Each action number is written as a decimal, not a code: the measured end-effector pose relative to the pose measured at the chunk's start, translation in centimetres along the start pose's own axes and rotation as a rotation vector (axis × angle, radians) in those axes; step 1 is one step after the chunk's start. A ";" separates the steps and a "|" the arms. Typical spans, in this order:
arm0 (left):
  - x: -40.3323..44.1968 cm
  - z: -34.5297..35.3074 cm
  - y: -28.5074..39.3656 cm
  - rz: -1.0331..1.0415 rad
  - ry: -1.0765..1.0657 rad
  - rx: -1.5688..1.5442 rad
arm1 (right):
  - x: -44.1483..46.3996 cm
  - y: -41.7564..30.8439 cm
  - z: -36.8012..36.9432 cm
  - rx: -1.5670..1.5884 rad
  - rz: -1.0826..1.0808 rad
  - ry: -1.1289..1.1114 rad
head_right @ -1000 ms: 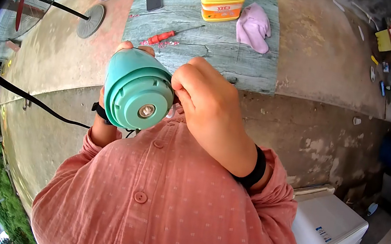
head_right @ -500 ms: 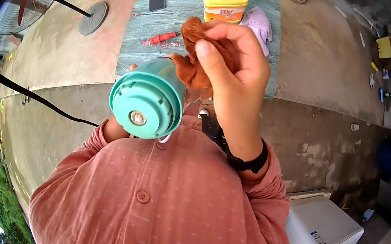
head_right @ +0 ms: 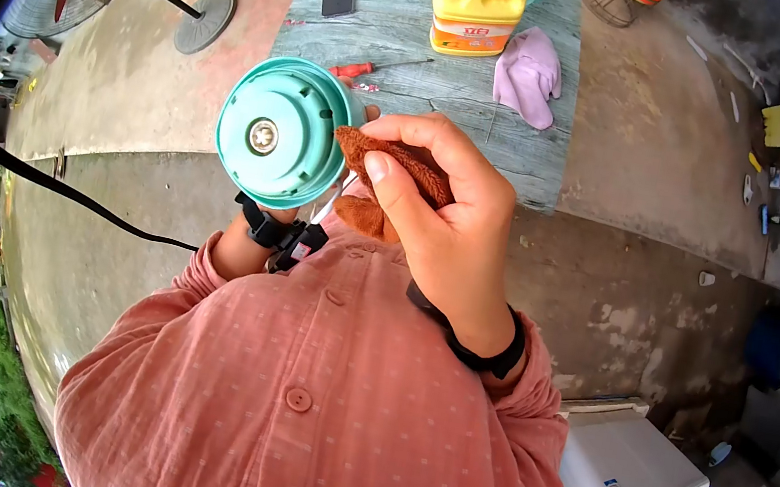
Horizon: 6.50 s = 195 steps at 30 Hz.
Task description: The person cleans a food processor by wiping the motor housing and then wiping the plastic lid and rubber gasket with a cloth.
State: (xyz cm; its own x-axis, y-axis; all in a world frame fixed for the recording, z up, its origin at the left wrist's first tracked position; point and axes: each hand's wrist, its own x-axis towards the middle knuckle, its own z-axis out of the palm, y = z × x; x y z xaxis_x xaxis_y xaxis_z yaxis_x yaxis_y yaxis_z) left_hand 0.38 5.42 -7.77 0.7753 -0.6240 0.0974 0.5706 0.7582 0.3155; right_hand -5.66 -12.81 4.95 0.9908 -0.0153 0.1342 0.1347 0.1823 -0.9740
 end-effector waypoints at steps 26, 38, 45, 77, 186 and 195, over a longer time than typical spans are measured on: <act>-0.1 3.2 0.4 0.369 -0.155 0.198 | -1.6 0.2 0.3 -0.051 0.008 -0.164; 0.8 3.0 0.2 0.407 -0.158 0.275 | -1.5 0.2 0.3 -0.529 -0.277 -0.068; 0.5 3.4 0.3 0.383 -0.171 0.276 | -1.8 0.1 0.4 -0.407 -0.103 -0.046; 0.5 6.5 -1.0 0.407 -0.250 0.214 | -2.3 0.0 -0.4 -0.494 -0.290 -0.099; -1.4 1.3 0.2 0.154 -0.085 0.084 | -1.5 0.2 0.3 -0.375 -0.217 -0.224; -0.9 2.9 1.2 0.135 0.128 0.471 | -1.0 1.8 -0.6 -0.594 -0.406 -0.149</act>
State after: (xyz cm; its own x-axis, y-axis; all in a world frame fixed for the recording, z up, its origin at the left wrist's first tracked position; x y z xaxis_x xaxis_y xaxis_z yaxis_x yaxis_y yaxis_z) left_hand -0.43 6.29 -4.75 0.8775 -0.4759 0.0595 0.3019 0.6444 0.7026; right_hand -6.36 -13.04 2.96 0.8559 0.1735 0.4872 0.5150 -0.3735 -0.7716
